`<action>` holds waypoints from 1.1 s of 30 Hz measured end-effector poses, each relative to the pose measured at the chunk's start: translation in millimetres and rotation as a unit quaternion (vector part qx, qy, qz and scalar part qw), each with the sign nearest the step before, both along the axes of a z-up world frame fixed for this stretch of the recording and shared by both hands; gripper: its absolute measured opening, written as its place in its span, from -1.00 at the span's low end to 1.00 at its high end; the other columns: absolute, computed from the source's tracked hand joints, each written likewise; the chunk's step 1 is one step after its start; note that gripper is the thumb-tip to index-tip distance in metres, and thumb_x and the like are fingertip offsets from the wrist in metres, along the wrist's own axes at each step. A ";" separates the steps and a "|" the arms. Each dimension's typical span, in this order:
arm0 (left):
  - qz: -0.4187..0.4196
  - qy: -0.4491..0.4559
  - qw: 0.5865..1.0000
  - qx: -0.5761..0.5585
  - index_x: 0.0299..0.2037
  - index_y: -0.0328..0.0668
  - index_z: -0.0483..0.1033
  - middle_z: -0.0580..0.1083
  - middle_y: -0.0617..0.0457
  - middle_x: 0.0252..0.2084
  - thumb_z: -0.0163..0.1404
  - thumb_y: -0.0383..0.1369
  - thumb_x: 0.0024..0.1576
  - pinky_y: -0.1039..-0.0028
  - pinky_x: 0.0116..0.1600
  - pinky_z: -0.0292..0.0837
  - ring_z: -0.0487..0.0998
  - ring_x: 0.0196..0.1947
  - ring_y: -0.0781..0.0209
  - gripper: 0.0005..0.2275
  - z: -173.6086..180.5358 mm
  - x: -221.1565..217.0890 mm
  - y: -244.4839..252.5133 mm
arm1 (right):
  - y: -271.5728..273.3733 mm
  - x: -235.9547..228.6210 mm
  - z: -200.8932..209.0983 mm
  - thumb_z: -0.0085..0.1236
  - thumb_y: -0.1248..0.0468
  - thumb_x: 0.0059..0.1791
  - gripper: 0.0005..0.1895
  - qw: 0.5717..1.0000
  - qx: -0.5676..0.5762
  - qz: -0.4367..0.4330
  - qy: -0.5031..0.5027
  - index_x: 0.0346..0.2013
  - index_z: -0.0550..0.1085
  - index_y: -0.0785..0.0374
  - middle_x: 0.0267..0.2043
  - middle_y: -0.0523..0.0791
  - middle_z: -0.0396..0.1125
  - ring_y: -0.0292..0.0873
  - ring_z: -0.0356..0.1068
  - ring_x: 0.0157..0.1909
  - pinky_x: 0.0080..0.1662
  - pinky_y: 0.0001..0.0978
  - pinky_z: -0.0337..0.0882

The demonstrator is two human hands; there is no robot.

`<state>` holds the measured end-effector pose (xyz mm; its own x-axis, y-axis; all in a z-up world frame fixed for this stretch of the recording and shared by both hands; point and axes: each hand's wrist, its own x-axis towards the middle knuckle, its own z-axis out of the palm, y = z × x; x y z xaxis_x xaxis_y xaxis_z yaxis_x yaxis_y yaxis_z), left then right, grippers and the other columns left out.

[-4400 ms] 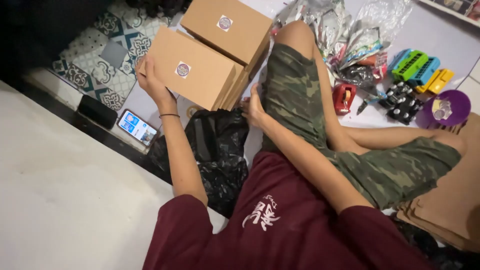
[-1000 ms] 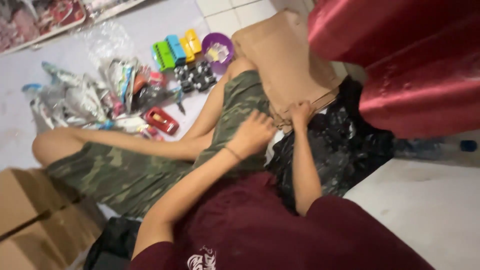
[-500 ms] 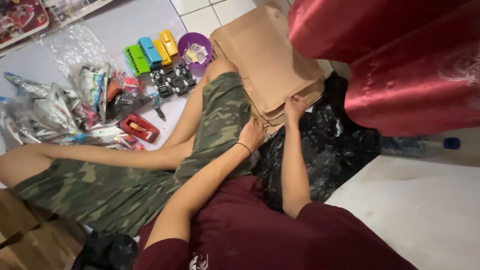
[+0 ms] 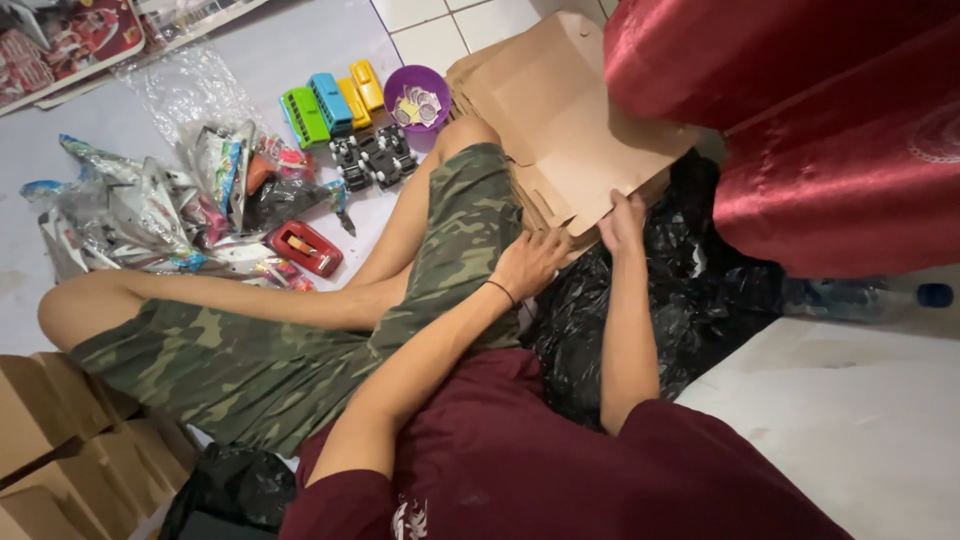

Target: Folding flat cardboard sheets into small boxes and organizing them on the floor.

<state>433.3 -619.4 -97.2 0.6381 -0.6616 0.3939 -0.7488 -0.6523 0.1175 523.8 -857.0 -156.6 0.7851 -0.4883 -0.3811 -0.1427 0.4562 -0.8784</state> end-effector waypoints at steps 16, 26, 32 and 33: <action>-0.005 0.179 0.873 0.453 0.36 0.37 0.31 0.22 0.49 0.46 -0.34 -0.27 0.36 -0.23 0.42 -0.19 0.00 0.54 0.08 -0.62 51.6 -4.0 -9.4 | -11.1 0.0 -8.1 0.08 0.41 0.09 -0.53 0.995 0.062 -0.083 0.000 0.28 0.23 0.34 0.23 0.29 0.28 0.34 0.33 0.27 0.22 0.37 0.40; 0.041 0.099 0.973 0.204 -0.13 0.10 0.66 0.58 0.07 -0.05 -0.08 -0.25 0.18 -0.02 0.13 0.20 0.51 -0.03 0.01 -0.78 -41.4 8.5 -29.9 | 23.0 -33.5 104.3 0.37 0.48 -0.13 -0.88 0.973 0.229 -0.032 0.009 -0.42 0.56 0.27 -0.34 -0.10 0.50 -0.15 0.58 -0.20 -0.01 -0.46 0.66; -0.061 0.457 0.798 -0.388 0.08 -0.30 0.44 0.49 -0.27 0.00 0.12 -0.48 0.03 0.00 0.13 0.43 0.52 0.06 -0.30 -0.62 28.9 29.8 30.1 | 148.2 -78.5 172.5 0.32 0.50 -0.05 -0.89 0.935 0.353 0.005 0.009 -0.30 0.52 0.42 -0.24 0.02 0.51 -0.11 0.56 -0.22 -0.10 -0.50 0.68; -0.075 0.480 0.718 -0.498 -0.01 -0.27 0.41 0.47 -0.23 -0.12 0.18 -0.56 0.00 0.05 0.05 0.44 0.54 -0.03 -0.22 -0.65 14.6 29.2 41.1 | 179.4 -92.5 201.4 0.31 0.50 -0.04 -0.89 0.922 0.387 0.015 0.013 -0.29 0.51 0.43 -0.22 0.03 0.51 -0.10 0.57 -0.22 -0.13 -0.52 0.68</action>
<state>462.5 -578.3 -82.6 0.8825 -0.4473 0.1454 -0.0635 0.1930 0.9791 431.4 -677.6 44.7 0.7793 -0.0401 -0.6254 -0.1819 0.9405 -0.2870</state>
